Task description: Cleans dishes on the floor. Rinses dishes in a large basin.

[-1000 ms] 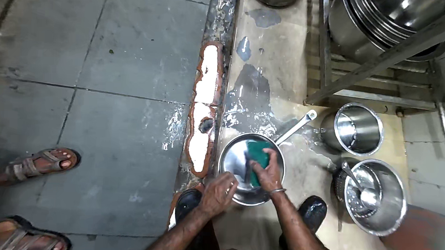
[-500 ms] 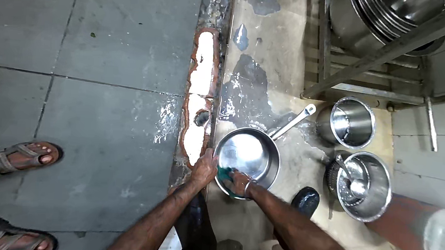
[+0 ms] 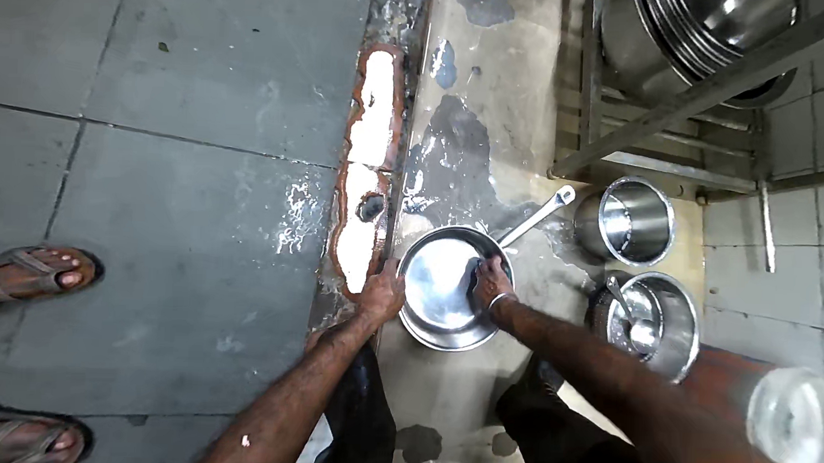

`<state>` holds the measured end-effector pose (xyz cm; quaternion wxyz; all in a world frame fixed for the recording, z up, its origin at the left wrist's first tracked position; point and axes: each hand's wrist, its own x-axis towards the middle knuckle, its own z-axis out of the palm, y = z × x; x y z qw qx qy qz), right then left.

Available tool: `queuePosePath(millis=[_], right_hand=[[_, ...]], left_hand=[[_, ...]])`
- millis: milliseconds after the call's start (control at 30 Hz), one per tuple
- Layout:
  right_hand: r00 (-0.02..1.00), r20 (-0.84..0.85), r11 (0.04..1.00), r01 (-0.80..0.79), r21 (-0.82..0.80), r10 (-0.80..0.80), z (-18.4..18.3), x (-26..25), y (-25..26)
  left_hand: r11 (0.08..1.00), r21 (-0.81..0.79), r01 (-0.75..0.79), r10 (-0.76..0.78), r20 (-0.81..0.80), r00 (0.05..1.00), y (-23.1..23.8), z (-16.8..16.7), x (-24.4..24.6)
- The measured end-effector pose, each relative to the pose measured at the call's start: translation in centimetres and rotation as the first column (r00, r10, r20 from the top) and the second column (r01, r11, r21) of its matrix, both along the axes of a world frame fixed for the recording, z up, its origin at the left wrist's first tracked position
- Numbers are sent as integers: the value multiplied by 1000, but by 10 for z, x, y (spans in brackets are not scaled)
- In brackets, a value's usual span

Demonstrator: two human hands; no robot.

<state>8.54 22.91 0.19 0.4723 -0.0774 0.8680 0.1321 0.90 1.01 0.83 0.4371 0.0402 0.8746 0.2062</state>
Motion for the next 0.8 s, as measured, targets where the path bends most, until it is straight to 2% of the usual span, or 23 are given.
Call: queuePosePath(millis=[100, 167, 200, 267, 300, 333, 400, 433, 500, 600, 667, 733, 800], right_hand=[[915, 226, 937, 348, -17, -335, 5, 21, -41], [795, 297, 794, 587, -156, -529, 12, 23, -68], [715, 336, 665, 697, -270, -613, 11, 24, -78], [514, 416, 306, 827, -472, -750, -7, 25, -92], [472, 442, 211, 828, -519, -763, -17, 23, -95], [517, 432, 253, 808, -533, -739, -24, 20, -94], [739, 371, 597, 674, -435, -563, -22, 19, -85], [809, 356, 736, 580, -350, -468, -14, 20, -78], [867, 309, 865, 460, -198, -390, -2, 25, -56], [950, 162, 957, 281, -70, -267, 4, 11, -17], [979, -12, 975, 203, -91, -204, -1, -7, 0], [947, -145, 954, 270, -129, -288, -6, -33, 3], [878, -220, 904, 397, -158, -424, -12, -48, -1]], left_hand=[[997, 61, -46, 46, -5, 999, -2, -4, 9], [998, 49, -50, 50, -7, 999, -4, -4, 12], [997, 51, -53, 53, 4, 999, -4, -4, 14], [996, 64, -65, 62, 52, 997, -5, -3, 13], [995, 67, -73, 67, 82, 994, -6, -2, 11], [994, 72, -80, 72, 104, 992, -8, -3, 10], [991, 88, -100, 89, 126, 988, -13, -6, 17], [989, 96, -113, 100, 126, 987, -15, -8, 20], [986, 101, -134, 122, 120, 985, -17, -12, 26], [985, 101, -141, 128, 124, 984, -16, -13, 32], [976, 115, -185, 163, 175, 971, -12, -10, 37], [935, 173, -311, 261, 261, 929, -9, -11, 42], [842, 219, -493, 393, 378, 839, -7, -11, 49]])
